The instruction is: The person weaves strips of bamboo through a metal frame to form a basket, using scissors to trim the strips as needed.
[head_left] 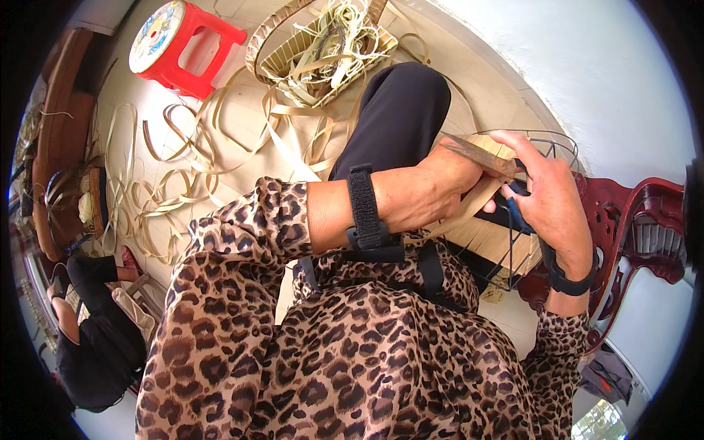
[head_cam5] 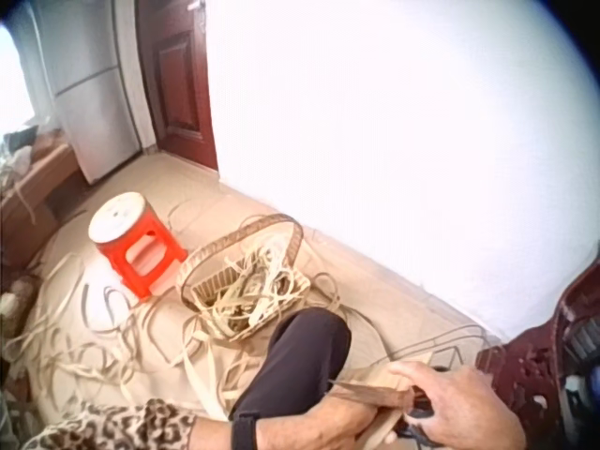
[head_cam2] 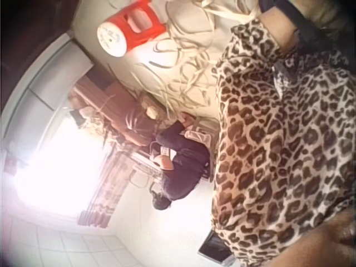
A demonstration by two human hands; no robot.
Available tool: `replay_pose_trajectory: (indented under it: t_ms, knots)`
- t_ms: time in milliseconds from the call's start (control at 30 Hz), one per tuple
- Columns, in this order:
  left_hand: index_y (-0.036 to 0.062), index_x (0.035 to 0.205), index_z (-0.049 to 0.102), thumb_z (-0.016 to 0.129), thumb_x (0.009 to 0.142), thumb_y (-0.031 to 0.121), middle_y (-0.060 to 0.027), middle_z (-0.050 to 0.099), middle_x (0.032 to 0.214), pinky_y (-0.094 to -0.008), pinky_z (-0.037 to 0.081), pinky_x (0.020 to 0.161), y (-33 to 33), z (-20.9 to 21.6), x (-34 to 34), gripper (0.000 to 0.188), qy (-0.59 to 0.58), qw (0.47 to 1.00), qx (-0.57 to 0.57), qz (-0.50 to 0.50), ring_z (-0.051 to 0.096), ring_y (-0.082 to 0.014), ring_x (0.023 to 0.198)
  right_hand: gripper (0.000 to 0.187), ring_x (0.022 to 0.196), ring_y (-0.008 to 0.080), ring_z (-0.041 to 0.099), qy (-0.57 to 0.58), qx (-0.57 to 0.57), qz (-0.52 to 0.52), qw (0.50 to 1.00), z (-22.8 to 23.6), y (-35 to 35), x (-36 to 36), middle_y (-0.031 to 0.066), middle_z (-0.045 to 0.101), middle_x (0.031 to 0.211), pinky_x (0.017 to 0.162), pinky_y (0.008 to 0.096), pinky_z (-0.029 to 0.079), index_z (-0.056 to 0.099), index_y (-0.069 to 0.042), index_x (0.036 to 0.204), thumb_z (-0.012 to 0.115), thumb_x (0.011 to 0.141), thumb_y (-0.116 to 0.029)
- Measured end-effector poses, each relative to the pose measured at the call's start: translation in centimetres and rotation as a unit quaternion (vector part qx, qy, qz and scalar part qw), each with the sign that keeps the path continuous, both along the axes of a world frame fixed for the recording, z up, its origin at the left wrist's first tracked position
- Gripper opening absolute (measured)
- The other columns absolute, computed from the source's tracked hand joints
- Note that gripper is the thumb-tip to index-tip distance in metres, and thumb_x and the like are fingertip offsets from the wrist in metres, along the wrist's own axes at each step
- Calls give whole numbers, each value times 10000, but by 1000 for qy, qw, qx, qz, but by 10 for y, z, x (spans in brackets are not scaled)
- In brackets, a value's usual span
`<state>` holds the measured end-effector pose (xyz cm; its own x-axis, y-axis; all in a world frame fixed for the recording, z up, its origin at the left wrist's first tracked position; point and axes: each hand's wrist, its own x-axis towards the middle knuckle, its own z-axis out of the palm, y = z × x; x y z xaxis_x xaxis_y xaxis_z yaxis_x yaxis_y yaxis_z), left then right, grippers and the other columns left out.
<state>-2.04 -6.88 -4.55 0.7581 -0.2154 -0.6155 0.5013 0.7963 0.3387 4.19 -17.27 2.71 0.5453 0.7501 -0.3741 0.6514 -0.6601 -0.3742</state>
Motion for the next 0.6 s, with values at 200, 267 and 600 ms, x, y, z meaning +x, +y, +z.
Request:
replay_pose_trajectory:
  t_ms: [200, 267, 600]
  knots:
    - [57, 783, 550, 552, 760, 129, -51, 536, 658, -244, 339, 318, -5, -19, 7, 76, -49, 997, -55, 9, 484, -136, 492, 501, 664, 307, 567, -30, 16, 14, 999, -9, -4, 2, 159, 575, 729, 549, 344, 436, 451, -131, 1068, 631, 611, -32]
    - [63, 793, 547, 546, 764, 142, -50, 530, 661, -253, 339, 324, -4, -20, 6, 84, -53, 997, -59, -8, 476, -142, 492, 502, 651, 305, 565, -45, 49, 19, 998, -17, -8, 1, 148, 577, 719, 542, 344, 435, 453, -131, 1065, 630, 607, -26]
    - [-38, 882, 523, 442, 824, 96, -108, 538, 582, -248, 420, 382, 68, 3, -67, 167, -151, 955, -16, -256, 520, -154, 461, 475, 736, 280, 581, -67, 67, -75, 993, -19, -13, -2, 138, 571, 867, 594, 327, 459, 474, -145, 1029, 612, 611, 34]
